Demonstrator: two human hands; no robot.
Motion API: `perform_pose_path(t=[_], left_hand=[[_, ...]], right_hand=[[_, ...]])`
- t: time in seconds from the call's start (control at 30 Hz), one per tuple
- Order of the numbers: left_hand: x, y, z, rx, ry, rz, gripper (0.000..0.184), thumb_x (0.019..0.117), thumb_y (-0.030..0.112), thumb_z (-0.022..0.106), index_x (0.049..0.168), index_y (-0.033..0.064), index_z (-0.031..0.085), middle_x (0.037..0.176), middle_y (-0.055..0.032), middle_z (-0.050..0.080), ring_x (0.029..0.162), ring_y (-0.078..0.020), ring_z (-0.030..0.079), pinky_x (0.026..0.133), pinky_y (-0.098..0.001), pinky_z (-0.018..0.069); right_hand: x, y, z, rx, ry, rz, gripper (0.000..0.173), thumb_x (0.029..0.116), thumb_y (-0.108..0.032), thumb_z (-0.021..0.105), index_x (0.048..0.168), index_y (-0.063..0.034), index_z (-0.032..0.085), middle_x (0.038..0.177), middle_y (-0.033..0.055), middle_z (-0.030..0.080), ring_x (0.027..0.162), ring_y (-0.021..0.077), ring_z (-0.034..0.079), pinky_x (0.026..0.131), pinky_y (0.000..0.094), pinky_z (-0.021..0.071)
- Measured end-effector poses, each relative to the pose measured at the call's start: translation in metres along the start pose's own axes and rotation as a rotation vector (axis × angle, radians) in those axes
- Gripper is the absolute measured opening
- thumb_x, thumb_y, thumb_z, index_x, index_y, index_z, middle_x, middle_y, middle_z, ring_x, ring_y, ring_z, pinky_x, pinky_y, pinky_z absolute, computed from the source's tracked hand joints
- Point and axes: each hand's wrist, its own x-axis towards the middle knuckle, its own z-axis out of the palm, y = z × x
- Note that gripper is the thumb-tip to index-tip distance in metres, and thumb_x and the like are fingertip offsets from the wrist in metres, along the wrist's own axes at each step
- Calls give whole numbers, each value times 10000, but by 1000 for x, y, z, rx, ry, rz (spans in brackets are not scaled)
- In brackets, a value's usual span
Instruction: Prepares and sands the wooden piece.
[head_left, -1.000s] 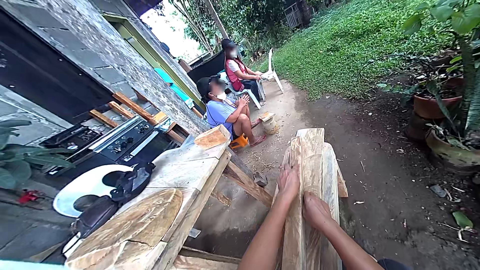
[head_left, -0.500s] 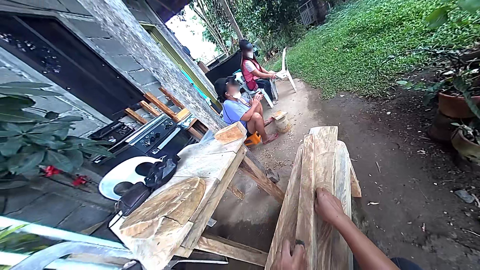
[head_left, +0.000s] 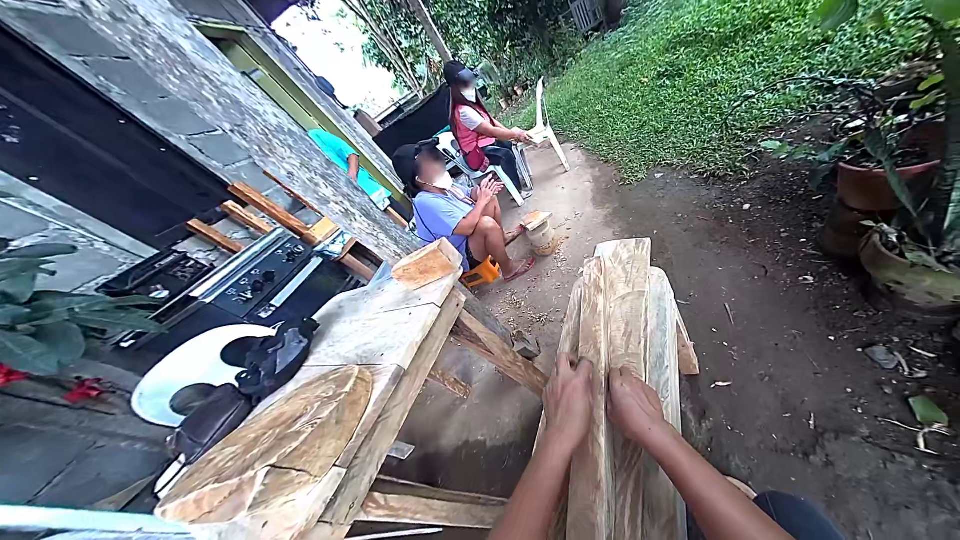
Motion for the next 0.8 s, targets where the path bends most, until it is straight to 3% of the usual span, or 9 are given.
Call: perform_pose_path(t=[0.17, 0.37, 0.63, 0.8], left_hand=[[102, 19, -3, 41, -84, -58, 361, 1064, 181, 455, 1370, 151, 644, 1469, -190, 521, 1260, -355, 599, 1007, -517, 523], [185, 29, -5, 18, -134, -97, 334, 1055, 166, 478, 1339, 126, 649, 1494, -231, 489, 1246, -407, 597, 1005, -584, 498], [211, 34, -8, 16, -130, -135, 306, 993, 130, 574, 1283, 127, 671, 1491, -248, 487, 1225, -435, 600, 947, -616, 515], [202, 33, -8, 49, -137, -119, 323, 1009, 127, 533, 1305, 130, 663, 1537, -218, 453, 1244, -404, 600, 982, -584, 512]], right_hand=[[-1, -3, 0, -19, -6, 17, 423, 1010, -138, 541, 1405, 10, 514, 1403, 213, 561, 1208, 358, 643, 964, 493, 547], [3, 0, -4, -13, -25, 8, 407, 1019, -159, 531, 1397, -7, 511, 1386, 198, 580, 1202, 342, 649, 969, 498, 540], [6, 3, -6, 14, -35, -10, 371, 1037, -171, 502, 1371, -12, 527, 1355, 199, 601, 1208, 346, 647, 973, 510, 535], [6, 3, -7, 28, -29, -22, 370, 1041, -178, 497, 1367, -7, 533, 1351, 199, 602, 1221, 347, 639, 981, 507, 533]])
